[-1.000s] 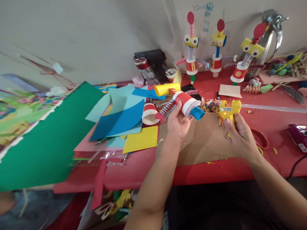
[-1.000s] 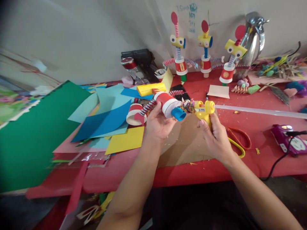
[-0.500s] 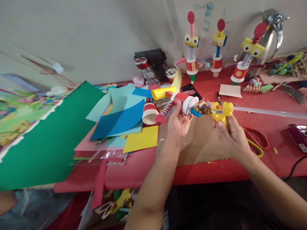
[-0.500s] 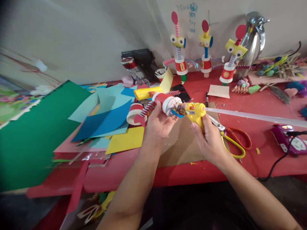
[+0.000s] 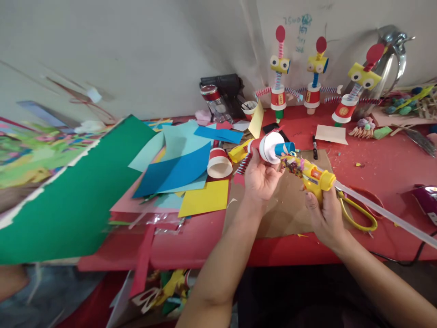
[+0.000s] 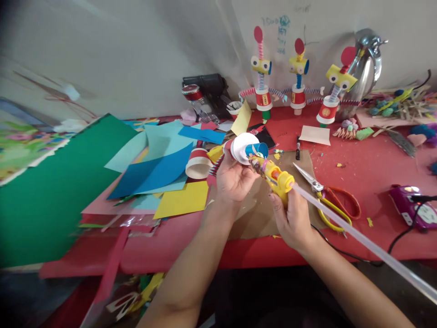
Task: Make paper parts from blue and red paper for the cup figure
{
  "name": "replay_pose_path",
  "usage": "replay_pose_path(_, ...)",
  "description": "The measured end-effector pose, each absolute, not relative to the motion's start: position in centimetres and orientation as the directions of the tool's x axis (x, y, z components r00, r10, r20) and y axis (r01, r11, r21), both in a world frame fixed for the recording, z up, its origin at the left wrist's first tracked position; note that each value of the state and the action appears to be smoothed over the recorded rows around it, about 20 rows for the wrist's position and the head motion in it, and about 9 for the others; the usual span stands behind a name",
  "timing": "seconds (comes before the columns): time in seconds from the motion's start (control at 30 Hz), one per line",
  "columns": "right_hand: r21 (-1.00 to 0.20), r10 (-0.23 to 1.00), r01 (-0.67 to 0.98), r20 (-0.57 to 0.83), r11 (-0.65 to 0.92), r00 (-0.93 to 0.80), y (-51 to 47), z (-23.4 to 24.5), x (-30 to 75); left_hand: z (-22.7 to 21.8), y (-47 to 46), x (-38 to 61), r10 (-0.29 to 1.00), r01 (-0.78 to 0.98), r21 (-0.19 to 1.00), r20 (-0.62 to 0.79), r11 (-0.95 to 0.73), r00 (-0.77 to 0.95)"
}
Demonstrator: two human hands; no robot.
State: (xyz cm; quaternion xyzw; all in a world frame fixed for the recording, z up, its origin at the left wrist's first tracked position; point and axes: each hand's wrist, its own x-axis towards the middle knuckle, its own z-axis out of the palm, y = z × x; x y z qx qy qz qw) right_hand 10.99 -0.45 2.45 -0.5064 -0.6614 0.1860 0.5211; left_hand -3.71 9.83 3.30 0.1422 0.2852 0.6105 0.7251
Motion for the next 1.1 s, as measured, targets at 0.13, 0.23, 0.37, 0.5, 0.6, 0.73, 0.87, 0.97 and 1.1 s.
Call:
replay_pose_path(0.13, -0.702, 0.804, 0.53, 0.591, 0.476, 0.06, -0.4, 1.4, 10.3, 3.2, 9.8, -3.7, 0.97, -0.804, 0.562, -0.233, 0.194, 0.071)
replay_pose_path(0.23, -0.691, 0.797, 0.532, 0.602, 0.489, 0.05, -0.4, 1.2, 10.2, 3.3, 9.7, -3.7, 0.967, -0.811, 0.546, -0.239, 0.211, 0.091)
replay_pose_path(0.37, -0.772, 0.847, 0.449, 0.529, 0.45, 0.06, -0.6, 1.5, 10.8, 3.6, 9.5, -3.6, 0.953, -0.816, 0.515, -0.273, 0.263, 0.135)
replay_pose_path(0.5, -0.827, 0.875, 0.371, 0.479, 0.422, 0.074, -1.1, 1.8, 11.5, 4.2, 9.3, -3.3, 0.938, -0.825, 0.488, -0.319, 0.285, 0.136)
replay_pose_path(0.6, -0.822, 0.863, 0.371, 0.497, 0.433, 0.095, -1.3, 1.7, 11.4, 4.5, 9.2, -3.1, 0.942, -0.831, 0.486, -0.311, 0.271, 0.125)
replay_pose_path(0.73, -0.759, 0.821, 0.432, 0.567, 0.487, 0.071, -1.2, 1.4, 10.7, 4.4, 9.1, -3.1, 0.955, -0.841, 0.489, -0.279, 0.231, 0.099)
replay_pose_path(0.87, -0.719, 0.811, 0.475, 0.584, 0.507, 0.019, -0.8, 1.1, 10.3, 4.3, 8.9, -3.1, 0.96, -0.844, 0.487, -0.258, 0.225, 0.107)
replay_pose_path(0.97, -0.649, 0.774, 0.517, 0.632, 0.558, -0.042, -0.4, 1.3, 10.2, 4.6, 8.6, -3.0, 0.96, -0.85, 0.468, -0.247, 0.24, 0.134)
replay_pose_path(1.1, -0.55, 0.716, 0.57, 0.691, 0.61, -0.099, -0.2, 1.7, 10.0, 4.8, 8.5, -2.9, 0.952, -0.841, 0.468, -0.256, 0.271, 0.164)
